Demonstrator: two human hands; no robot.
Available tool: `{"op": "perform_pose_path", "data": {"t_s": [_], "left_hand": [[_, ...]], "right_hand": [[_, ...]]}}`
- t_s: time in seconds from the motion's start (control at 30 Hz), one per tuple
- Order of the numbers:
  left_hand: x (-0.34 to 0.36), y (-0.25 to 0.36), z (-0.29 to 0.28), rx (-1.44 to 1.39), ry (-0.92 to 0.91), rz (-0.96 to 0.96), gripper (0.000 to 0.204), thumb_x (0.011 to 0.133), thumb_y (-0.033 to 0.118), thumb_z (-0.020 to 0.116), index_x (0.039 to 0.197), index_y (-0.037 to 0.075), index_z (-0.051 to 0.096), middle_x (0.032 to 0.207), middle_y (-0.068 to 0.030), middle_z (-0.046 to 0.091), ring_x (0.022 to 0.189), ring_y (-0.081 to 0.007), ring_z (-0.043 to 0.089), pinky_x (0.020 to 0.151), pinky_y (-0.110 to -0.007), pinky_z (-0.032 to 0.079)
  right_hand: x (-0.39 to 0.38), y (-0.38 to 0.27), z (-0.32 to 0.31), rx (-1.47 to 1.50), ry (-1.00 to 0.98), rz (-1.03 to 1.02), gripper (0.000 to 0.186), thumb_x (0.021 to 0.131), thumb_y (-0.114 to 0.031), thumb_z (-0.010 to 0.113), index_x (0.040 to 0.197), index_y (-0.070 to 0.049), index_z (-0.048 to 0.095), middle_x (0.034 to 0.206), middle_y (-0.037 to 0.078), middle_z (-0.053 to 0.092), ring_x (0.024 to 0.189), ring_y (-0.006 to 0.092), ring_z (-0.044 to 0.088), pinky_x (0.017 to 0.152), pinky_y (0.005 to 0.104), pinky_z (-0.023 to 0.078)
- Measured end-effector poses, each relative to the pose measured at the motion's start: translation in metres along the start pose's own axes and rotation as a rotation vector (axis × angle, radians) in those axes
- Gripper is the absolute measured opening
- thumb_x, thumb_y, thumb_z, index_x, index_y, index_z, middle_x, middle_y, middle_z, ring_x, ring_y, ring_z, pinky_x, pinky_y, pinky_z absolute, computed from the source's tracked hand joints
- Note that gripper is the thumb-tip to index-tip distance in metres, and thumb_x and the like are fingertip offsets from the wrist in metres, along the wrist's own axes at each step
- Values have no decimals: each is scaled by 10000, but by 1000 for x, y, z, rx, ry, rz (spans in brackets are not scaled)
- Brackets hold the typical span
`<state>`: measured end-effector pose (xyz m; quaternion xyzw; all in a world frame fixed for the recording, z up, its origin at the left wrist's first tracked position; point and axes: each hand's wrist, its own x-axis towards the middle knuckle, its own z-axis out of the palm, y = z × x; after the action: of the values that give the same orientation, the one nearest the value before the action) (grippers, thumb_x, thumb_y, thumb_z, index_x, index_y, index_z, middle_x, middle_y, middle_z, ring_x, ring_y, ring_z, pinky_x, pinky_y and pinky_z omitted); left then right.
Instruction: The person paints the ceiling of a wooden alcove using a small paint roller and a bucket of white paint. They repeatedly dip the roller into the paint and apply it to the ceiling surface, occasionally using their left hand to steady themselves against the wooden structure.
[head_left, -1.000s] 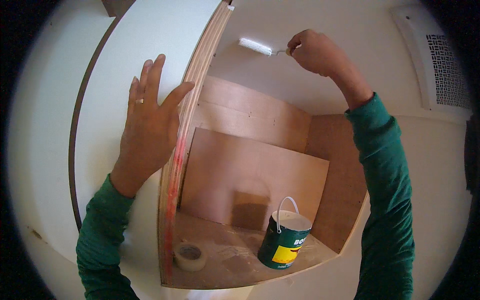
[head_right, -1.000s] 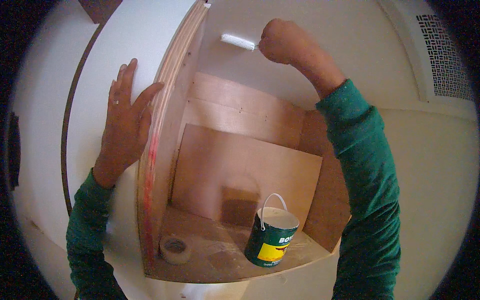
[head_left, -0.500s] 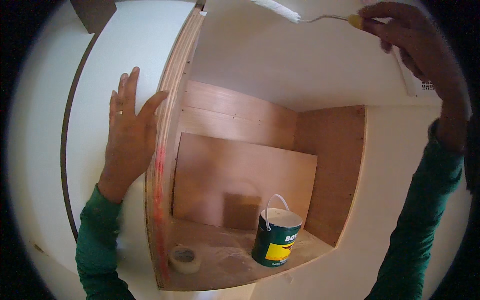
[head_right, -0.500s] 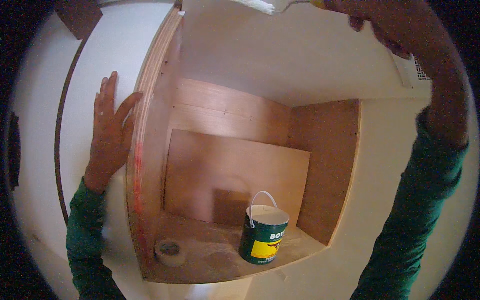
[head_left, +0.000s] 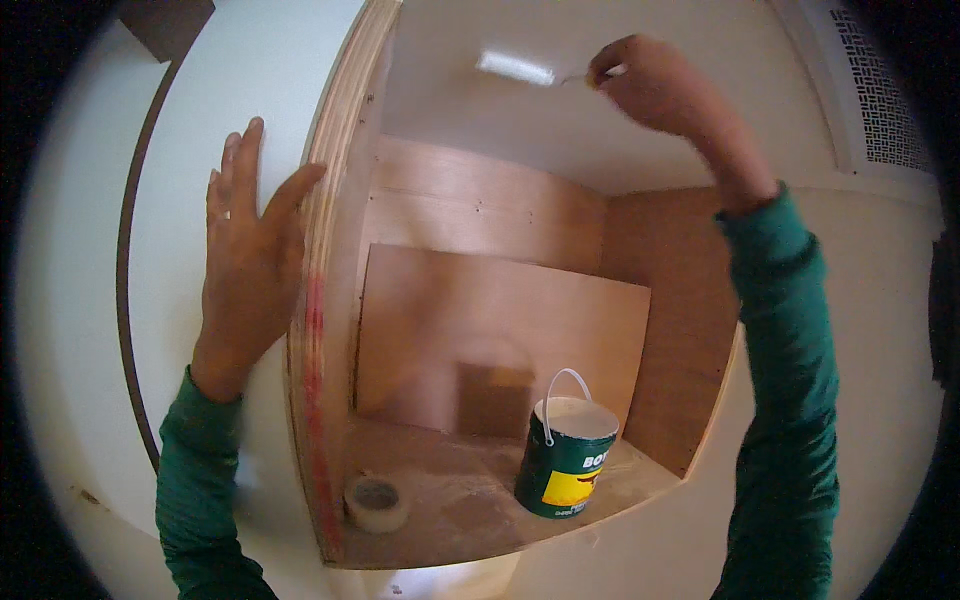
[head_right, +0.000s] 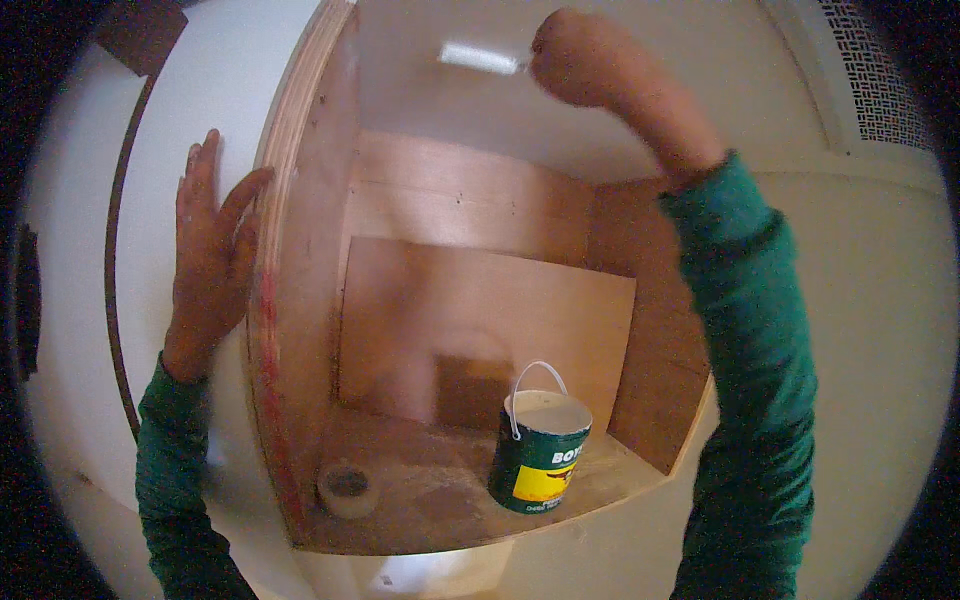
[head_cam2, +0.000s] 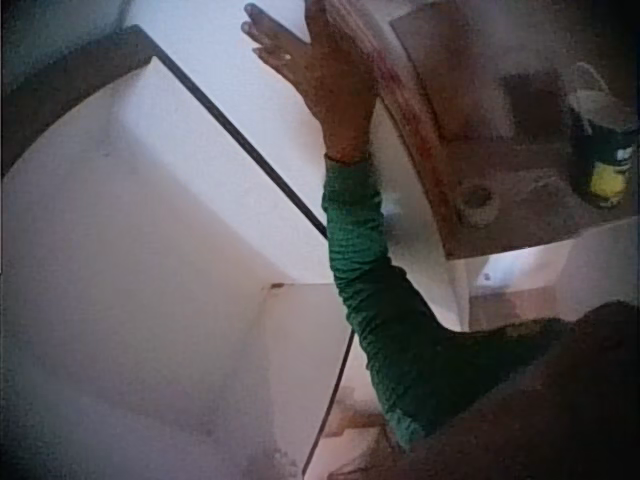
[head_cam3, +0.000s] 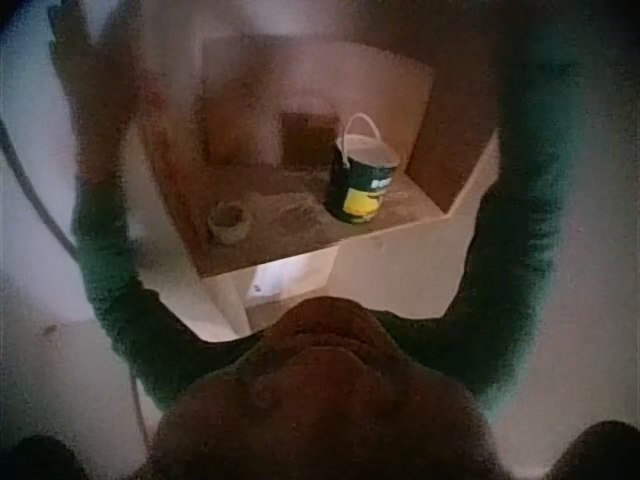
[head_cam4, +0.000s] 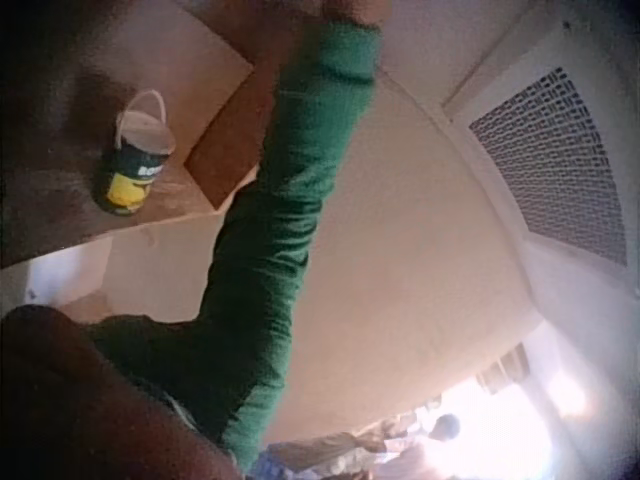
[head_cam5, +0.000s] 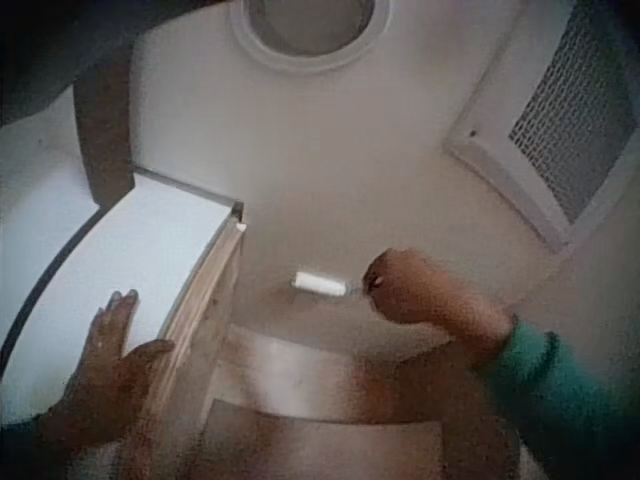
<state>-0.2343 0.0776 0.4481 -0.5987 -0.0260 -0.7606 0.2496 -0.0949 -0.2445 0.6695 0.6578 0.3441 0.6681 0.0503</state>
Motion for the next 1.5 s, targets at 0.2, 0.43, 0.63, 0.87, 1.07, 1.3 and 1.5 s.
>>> {"op": "perform_pose_path", "data": {"t_s": [0.2, 0.43, 0.63, 0.87, 1.07, 1.3, 1.5], "left_hand": [[-8, -13, -23, 140, -93, -20, 445, 960, 32, 525, 1380, 154, 602, 1641, -255, 277, 1534, -472, 225, 1232, -610, 191], [-5, -11, -13, 136, -85, -47, 376, 999, 84, 517, 1357, 116, 627, 1664, -242, 247, 1544, -462, 197, 1253, -574, 186], [-5, -10, -8, 128, -61, -32, 444, 963, 24, 501, 1367, 160, 623, 1660, -238, 257, 1548, -459, 201, 1246, -607, 167], [-17, -24, -19, 149, -66, -59, 463, 947, 12, 501, 1364, 165, 630, 1661, -227, 262, 1547, -457, 199, 1253, -589, 177], [-7, -9, -8, 129, -102, -49, 417, 992, 53, 487, 1381, 143, 605, 1680, -211, 230, 1561, -440, 158, 1265, -568, 163], [-2, -7, -18, 165, -120, -31, 457, 961, 7, 502, 1383, 149, 605, 1680, -206, 233, 1561, -441, 158, 1271, -561, 158], [-2, 2, -5, 116, -94, -33, 475, 917, 7, 523, 1357, 154, 624, 1659, -243, 255, 1549, -465, 188, 1254, -593, 159]], "right_hand": [[14, -34, 54, 279, 18, 154, 264, 870, -92, 615, 1072, -32, 773, 1041, 196, 755, 957, 397, 715, 895, 451, 557], [-81, 40, -88, 326, 171, 145, 294, 965, -214, 653, 1189, -48, 743, 783, 39, 666, 625, 63, 547, 544, 243, 454], [-132, 63, -140, 380, 155, 371, 385, 968, -226, 650, 1338, -117, 668, 870, -4, 663, 519, -7, 406, 434, 170, 310], [-120, 48, -123, 444, 186, 366, 378, 962, -242, 652, 1316, -112, 681, 893, -1, 672, 555, 17, 455, 466, 207, 363], [-65, 41, -33, 334, 100, 193, 277, 924, -237, 674, 1103, -48, 766, 857, 104, 730, 697, 197, 651, 673, 355, 522], [-11, 10, 71, 202, 30, 171, 257, 882, -107, 590, 1050, -50, 776, 989, 214, 751, 908, 417, 713, 848, 460, 561], [-33, 36, 66, 313, 160, 115, 220, 846, -139, 608, 895, 19, 753, 935, 276, 725, 881, 465, 706, 834, 534, 565]]}}
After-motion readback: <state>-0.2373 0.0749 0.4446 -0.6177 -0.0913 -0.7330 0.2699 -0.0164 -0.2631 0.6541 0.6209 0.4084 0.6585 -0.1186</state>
